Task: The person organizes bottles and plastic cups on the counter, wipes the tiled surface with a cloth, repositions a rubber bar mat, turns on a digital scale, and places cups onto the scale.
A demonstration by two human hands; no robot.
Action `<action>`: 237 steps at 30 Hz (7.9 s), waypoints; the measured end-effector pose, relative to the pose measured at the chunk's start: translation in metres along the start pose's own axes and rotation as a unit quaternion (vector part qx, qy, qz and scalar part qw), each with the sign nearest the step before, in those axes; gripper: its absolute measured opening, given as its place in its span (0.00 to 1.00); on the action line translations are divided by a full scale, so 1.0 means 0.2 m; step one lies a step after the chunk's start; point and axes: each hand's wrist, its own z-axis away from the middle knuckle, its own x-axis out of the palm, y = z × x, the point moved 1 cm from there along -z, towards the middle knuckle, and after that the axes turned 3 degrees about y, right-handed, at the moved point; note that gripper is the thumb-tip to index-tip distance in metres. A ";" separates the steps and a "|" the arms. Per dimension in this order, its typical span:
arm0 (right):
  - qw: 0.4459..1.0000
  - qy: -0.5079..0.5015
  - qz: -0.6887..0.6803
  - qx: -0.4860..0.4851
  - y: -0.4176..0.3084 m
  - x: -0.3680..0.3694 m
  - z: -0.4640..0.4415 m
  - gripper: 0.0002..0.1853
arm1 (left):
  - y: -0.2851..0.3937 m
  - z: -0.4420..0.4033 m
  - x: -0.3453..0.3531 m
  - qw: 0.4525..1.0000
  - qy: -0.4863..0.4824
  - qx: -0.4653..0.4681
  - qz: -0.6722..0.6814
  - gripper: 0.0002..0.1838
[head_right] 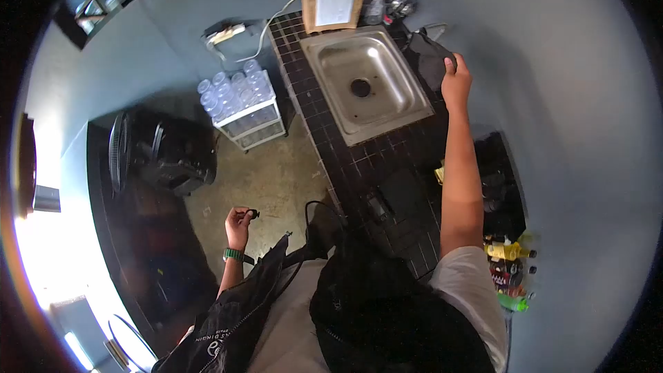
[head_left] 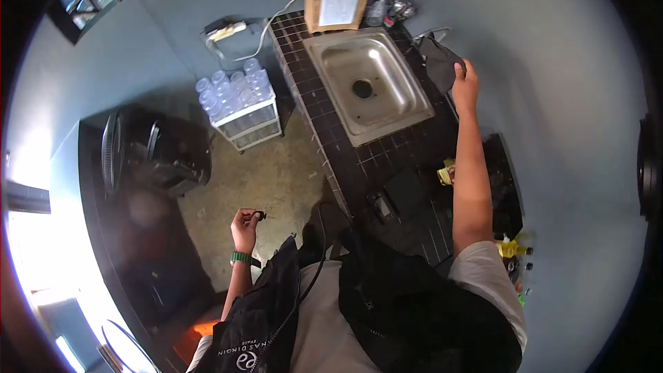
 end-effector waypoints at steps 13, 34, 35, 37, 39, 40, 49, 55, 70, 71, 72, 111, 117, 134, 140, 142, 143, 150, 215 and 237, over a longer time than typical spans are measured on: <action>0.981 -0.090 -0.101 0.136 -0.29 -1.23 1.52 0.14 | 0.97 0.07 1.16 0.809 -0.576 0.040 0.109 0.05; 0.814 0.193 0.321 0.444 1.27 -3.14 4.18 0.21 | 0.61 2.28 1.60 0.700 -0.604 0.350 -0.150 0.14; 0.838 0.178 0.294 0.425 1.32 -3.17 4.24 0.19 | 0.59 2.31 1.58 0.730 -0.578 0.345 -0.120 0.13; 0.861 0.162 0.262 0.404 1.41 -3.20 4.33 0.18 | 0.56 2.36 1.54 0.733 -0.568 0.351 -0.134 0.12; 0.870 0.109 0.285 0.387 1.48 -3.21 4.37 0.14 | 0.54 2.40 1.49 0.755 -0.548 0.338 -0.122 0.12; 0.870 0.114 0.256 0.407 1.49 -3.23 4.37 0.10 | 0.53 2.40 1.48 0.754 -0.532 0.364 -0.123 0.13; 0.868 0.103 0.314 0.370 1.56 -3.19 4.39 0.04 | 0.46 2.45 1.34 0.801 -0.461 0.348 -0.156 0.16; 0.917 0.021 0.105 0.385 1.45 -3.08 4.25 0.10 | 0.46 2.39 1.31 0.795 -0.475 0.337 -0.170 0.16; 0.927 -0.030 0.220 0.303 1.33 -2.90 4.16 0.07 | 0.61 2.25 1.38 0.809 -0.462 0.333 -0.143 0.13; 0.923 -0.037 0.226 0.310 1.32 -2.89 4.14 0.06 | 0.61 2.20 1.37 0.810 -0.473 0.320 -0.136 0.13; 0.922 -0.027 0.233 0.307 1.35 -2.88 4.15 0.05 | 0.59 2.14 1.37 0.815 -0.489 0.285 -0.124 0.14; 0.812 -0.092 -0.389 0.425 -0.33 -0.37 1.70 0.31 | 1.48 -0.15 1.59 0.645 -0.705 0.295 0.003 0.25; 0.826 0.174 -0.293 0.449 -0.20 -0.79 1.91 0.22 | 1.43 -0.10 1.78 0.652 -0.757 -0.020 0.029 0.21; 0.991 0.071 0.087 0.067 -0.24 -1.10 1.90 0.24 | 1.29 0.87 1.76 0.538 -0.791 -0.243 0.163 0.39; 0.975 0.158 0.002 0.156 -0.25 -1.49 2.24 0.18 | 1.20 1.30 1.77 0.448 -0.801 -0.387 0.093 0.38; 0.928 0.293 -0.015 0.230 -0.27 -1.65 2.45 0.13 | 1.08 1.44 1.84 0.323 -0.836 -0.435 0.082 0.36; 0.881 0.380 0.008 0.283 -0.33 -1.72 2.58 0.10 | 1.05 1.52 1.86 0.324 -0.860 -0.391 0.041 0.32; 0.416 0.643 0.038 0.642 -0.76 -1.37 3.99 0.09 | 1.01 1.82 1.70 0.228 -0.953 -0.175 -0.091 0.24; 0.728 0.292 0.099 0.613 0.26 -1.62 4.37 0.12 | 1.01 0.73 1.54 0.602 -0.752 0.255 -0.090 0.12; 0.857 0.006 0.278 0.434 0.32 -1.21 3.47 0.40 | 0.31 0.40 1.84 0.714 -0.398 0.379 -0.433 0.78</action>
